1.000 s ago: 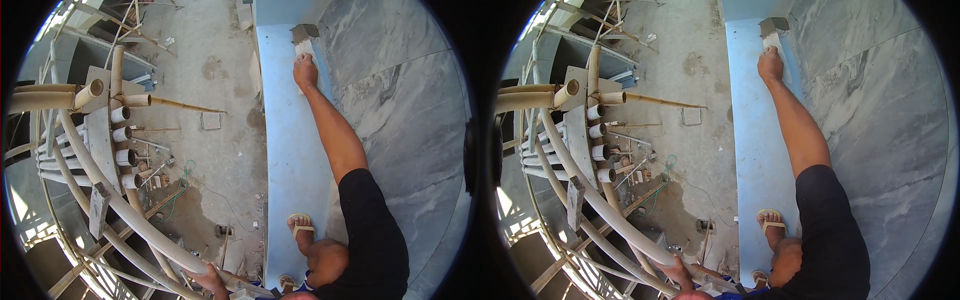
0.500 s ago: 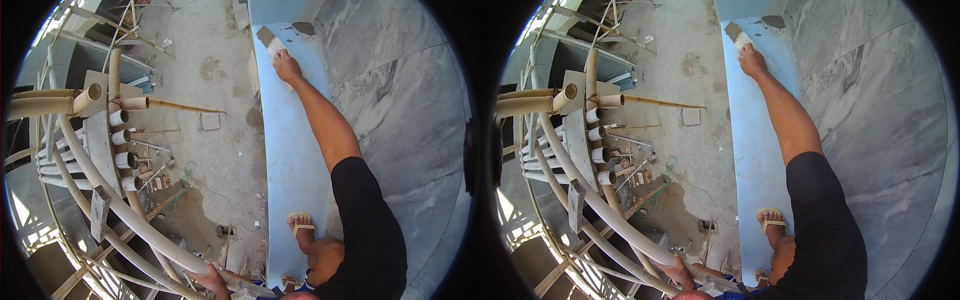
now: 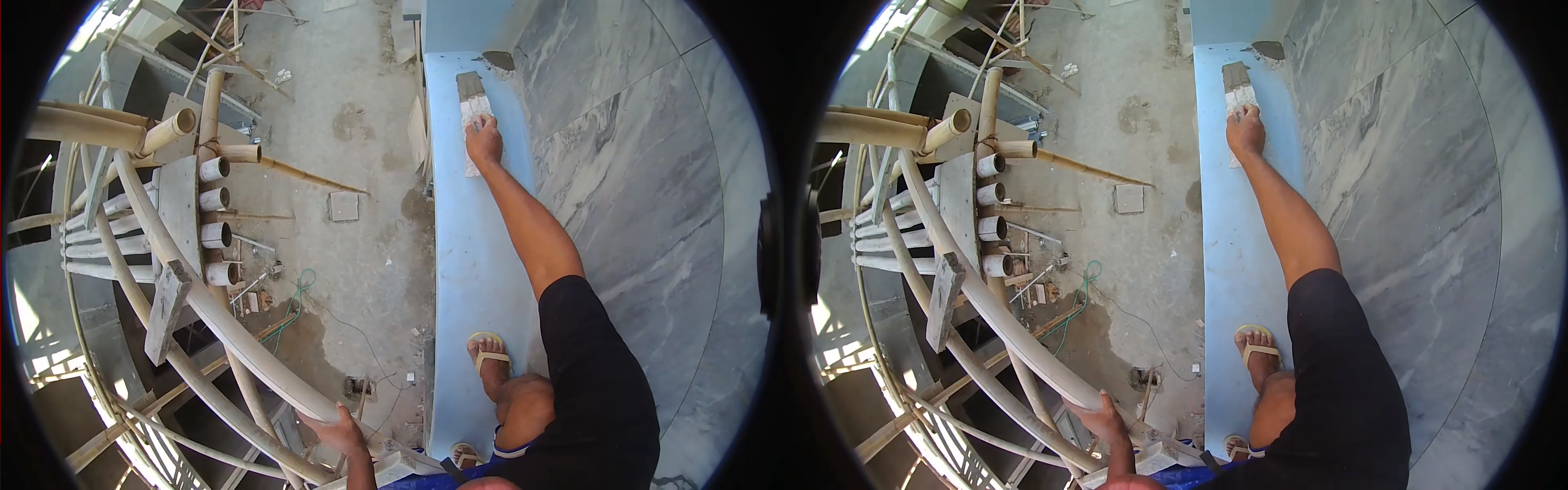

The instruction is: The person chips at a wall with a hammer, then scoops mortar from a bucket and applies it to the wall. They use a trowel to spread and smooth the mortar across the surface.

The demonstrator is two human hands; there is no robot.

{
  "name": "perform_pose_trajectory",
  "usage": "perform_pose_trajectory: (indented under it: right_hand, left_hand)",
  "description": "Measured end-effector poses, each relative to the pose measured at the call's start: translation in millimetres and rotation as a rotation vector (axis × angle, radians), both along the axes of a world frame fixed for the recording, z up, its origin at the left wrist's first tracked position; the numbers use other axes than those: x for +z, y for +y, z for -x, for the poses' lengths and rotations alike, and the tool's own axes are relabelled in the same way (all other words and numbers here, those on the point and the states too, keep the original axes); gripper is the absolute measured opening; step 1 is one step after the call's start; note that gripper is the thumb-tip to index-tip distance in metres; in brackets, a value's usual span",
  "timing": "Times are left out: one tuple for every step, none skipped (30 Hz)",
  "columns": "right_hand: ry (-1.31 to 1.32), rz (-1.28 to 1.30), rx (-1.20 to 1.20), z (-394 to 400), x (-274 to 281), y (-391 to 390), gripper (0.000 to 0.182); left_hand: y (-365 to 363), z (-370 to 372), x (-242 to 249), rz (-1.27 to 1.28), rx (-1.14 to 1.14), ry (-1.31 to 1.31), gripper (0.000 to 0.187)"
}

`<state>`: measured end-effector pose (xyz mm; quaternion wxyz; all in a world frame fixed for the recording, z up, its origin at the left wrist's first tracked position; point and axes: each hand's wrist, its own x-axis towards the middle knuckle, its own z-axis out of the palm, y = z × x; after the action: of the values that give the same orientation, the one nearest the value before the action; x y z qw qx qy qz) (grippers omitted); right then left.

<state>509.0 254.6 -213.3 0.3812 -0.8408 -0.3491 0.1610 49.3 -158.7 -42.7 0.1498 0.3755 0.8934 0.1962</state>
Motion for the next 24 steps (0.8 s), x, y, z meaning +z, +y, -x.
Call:
perform_pose_trajectory:
  right_hand:
    - [-0.03, 0.063, -0.025, -6, 8, -2, 0.046]
    - [-0.029, 0.059, -0.023, -8, 13, -3, 0.046]
    - [-0.032, 0.115, -0.008, -12, 16, -10, 0.047]
    - [-0.039, 0.172, 0.005, -16, 20, -17, 0.048]
    - [-0.047, 0.174, 0.006, -17, 18, -24, 0.048]
    - [-0.057, 0.113, 0.021, -15, 9, -32, 0.049]
    - [-0.066, 0.046, 0.034, -14, 3, -37, 0.049]
    - [-0.067, 0.043, 0.033, -12, 2, -41, 0.049]
    - [-0.044, 0.067, 0.017, -10, 0, -47, 0.048]
    - [-0.021, 0.09, 0.005, -9, -1, -51, 0.047]
    - [-0.021, 0.089, 0.002, -9, 1, -53, 0.047]
    - [-0.043, 0.114, -0.031, -12, 3, -53, 0.046]
    - [-0.064, 0.139, -0.064, -15, 5, -52, 0.045]
    - [-0.061, 0.14, -0.067, -21, 5, -50, 0.045]
    - [-0.124, 0.099, -0.079, -31, 3, -46, 0.044]
    - [-0.185, 0.06, -0.088, -39, 0, -42, 0.043]
    - [-0.175, 0.063, -0.088, -48, -3, -37, 0.043]
    - [-0.195, 0.112, -0.082, -59, -7, -30, 0.043]
    - [-0.219, 0.159, -0.075, -69, -11, -22, 0.043]
    - [-0.214, 0.161, -0.074, -77, -14, -14, 0.043]
    - [-0.248, 0.138, -0.071, -83, -19, -7, 0.042]
    - [-0.28, 0.116, -0.068, -88, -23, 0, 0.042]
    - [-0.281, 0.153, -0.056, -92, -25, 8, 0.043]
    - [-0.279, 0.161, -0.055, -95, -28, 13, 0.043]
  left_hand:
    - [0, 1, -1, 0.001, 0.007, -0.004, 0.092]
    - [2, -1, 0, -0.002, 0.009, -0.002, 0.092]
    - [3, -3, 2, -0.037, 0.002, -0.001, 0.09]
    - [5, -6, 4, -0.071, -0.007, -0.004, 0.088]
    - [6, -10, 6, -0.068, -0.005, -0.012, 0.088]
    - [8, -12, 11, -0.062, 0.019, -0.042, 0.088]
    - [11, -14, 13, -0.061, 0.041, -0.071, 0.088]
    - [11, -14, 14, -0.064, 0.039, -0.072, 0.088]
    - [11, -14, 15, -0.067, 0.021, -0.051, 0.088]
    - [10, -13, 14, -0.072, 0.006, -0.03, 0.088]
    - [8, -11, 12, -0.073, 0.003, -0.03, 0.088]
    - [5, -8, 8, -0.09, -0.013, -0.03, 0.087]
    - [4, -7, 5, -0.105, -0.03, -0.03, 0.087]
    - [5, -8, 5, -0.105, -0.034, -0.027, 0.087]
    - [7, -11, 9, -0.102, -0.027, -0.043, 0.087]
    - [8, -13, 11, -0.098, -0.018, -0.055, 0.087]
    - [8, -15, 12, -0.095, -0.019, -0.045, 0.087]
    - [8, -15, 12, -0.078, -0.012, -0.022, 0.087]
    - [10, -15, 10, -0.061, -0.004, -0.002, 0.086]
    - [10, -14, 7, -0.059, -0.004, 0.003, 0.086]
    - [8, -11, 5, -0.047, -0.018, -0.013, 0.09]
    - [5, -8, 4, -0.034, -0.033, -0.029, 0.093]
    - [2, -4, 0, -0.027, -0.033, -0.023, 0.093]
    - [-1, -1, -4, -0.009, -0.042, 0.029, 0.093]
